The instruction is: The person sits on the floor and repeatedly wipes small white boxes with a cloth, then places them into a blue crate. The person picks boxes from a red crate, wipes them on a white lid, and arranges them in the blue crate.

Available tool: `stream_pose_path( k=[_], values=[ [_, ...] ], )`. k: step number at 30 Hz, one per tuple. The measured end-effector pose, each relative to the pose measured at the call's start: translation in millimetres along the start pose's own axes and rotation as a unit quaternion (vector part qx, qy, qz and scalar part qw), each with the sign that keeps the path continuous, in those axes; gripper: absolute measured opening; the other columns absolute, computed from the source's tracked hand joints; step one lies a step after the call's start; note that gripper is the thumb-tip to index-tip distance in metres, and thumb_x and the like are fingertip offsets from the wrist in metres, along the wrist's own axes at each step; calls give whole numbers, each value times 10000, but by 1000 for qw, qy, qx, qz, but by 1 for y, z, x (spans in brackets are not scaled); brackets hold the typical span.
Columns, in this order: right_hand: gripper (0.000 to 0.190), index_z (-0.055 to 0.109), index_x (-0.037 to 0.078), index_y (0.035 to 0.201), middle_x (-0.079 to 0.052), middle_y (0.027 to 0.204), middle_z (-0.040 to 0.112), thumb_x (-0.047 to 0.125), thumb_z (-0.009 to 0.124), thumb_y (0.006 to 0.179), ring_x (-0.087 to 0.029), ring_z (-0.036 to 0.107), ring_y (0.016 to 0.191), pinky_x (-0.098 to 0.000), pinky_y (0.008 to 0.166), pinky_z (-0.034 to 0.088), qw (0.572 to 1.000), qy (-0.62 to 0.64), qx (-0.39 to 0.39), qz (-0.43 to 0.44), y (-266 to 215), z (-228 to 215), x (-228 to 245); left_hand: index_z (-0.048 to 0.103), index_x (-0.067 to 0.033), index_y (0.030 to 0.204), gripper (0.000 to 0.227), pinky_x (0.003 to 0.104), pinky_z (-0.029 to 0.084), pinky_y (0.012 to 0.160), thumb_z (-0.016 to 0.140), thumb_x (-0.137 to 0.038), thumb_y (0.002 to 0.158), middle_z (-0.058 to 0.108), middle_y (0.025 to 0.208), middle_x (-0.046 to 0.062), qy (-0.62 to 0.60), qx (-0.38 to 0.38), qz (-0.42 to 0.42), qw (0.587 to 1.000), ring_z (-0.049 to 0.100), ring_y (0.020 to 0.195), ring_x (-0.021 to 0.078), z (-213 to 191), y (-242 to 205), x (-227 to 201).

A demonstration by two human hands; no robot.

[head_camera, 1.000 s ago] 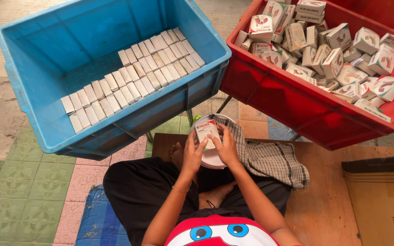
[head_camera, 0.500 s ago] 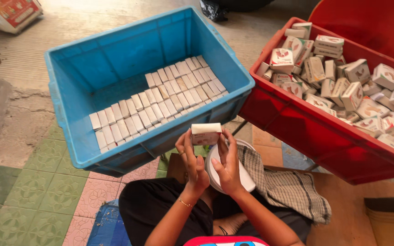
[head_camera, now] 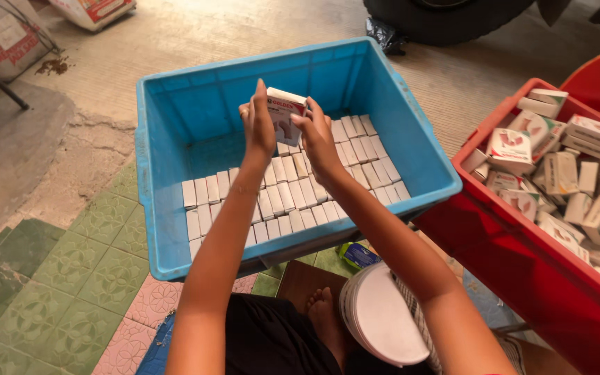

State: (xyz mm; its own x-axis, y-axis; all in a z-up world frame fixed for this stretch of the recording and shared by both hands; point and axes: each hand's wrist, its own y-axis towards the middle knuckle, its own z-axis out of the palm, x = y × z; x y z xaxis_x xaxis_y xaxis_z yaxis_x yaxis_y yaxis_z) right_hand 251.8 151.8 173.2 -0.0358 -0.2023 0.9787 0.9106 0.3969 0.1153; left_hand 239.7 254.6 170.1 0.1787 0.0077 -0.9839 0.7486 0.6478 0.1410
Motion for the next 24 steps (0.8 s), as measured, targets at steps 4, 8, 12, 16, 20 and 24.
stream_pose_path(
  k=[4,8,12,16,20,24],
  values=[
    [944,168,38,1466,-310,1389,131,461,661,780,-519,94,1349,-634,1027,151,993,2,15,118,61,16,-49,537,31,1246,885,458,230,1064,341,-716,813,385,1252,280,84,-11,-45,995,348,1268,382,-1,63,25],
    [253,527,143,959,-17,757,505,313,509,772,-119,454,701,-265,667,370,970,76,-17,229,98,27,-87,539,-69,944,802,430,259,991,72,-684,727,491,1139,223,237,59,-181,952,300,1236,321,-2,105,61],
    [442,576,98,1168,-92,1011,627,329,427,822,-187,586,899,-278,721,454,973,57,-16,225,117,29,-127,444,-88,1362,1008,413,460,760,85,-732,674,452,1340,173,197,66,-297,932,531,1071,327,-10,113,65],
    [357,561,136,1034,-58,868,579,389,416,828,-162,536,801,-304,730,414,966,29,-28,255,122,34,-126,430,-71,1370,1023,453,447,869,73,-729,673,409,1372,201,250,93,-291,919,497,1134,365,-14,136,84],
    [370,498,130,1074,-39,937,530,372,495,795,-101,470,905,-208,758,365,959,103,-12,265,125,35,-132,602,-51,808,843,453,335,866,16,-655,751,566,1033,236,317,105,-192,923,477,1027,364,-11,147,93],
    [414,525,142,1131,-29,1105,608,366,498,784,-157,566,1074,-280,912,390,946,114,-11,304,114,39,-120,581,5,1169,999,481,298,987,62,-712,706,442,1324,259,332,136,-226,905,344,1274,355,-11,144,102]
  ],
)
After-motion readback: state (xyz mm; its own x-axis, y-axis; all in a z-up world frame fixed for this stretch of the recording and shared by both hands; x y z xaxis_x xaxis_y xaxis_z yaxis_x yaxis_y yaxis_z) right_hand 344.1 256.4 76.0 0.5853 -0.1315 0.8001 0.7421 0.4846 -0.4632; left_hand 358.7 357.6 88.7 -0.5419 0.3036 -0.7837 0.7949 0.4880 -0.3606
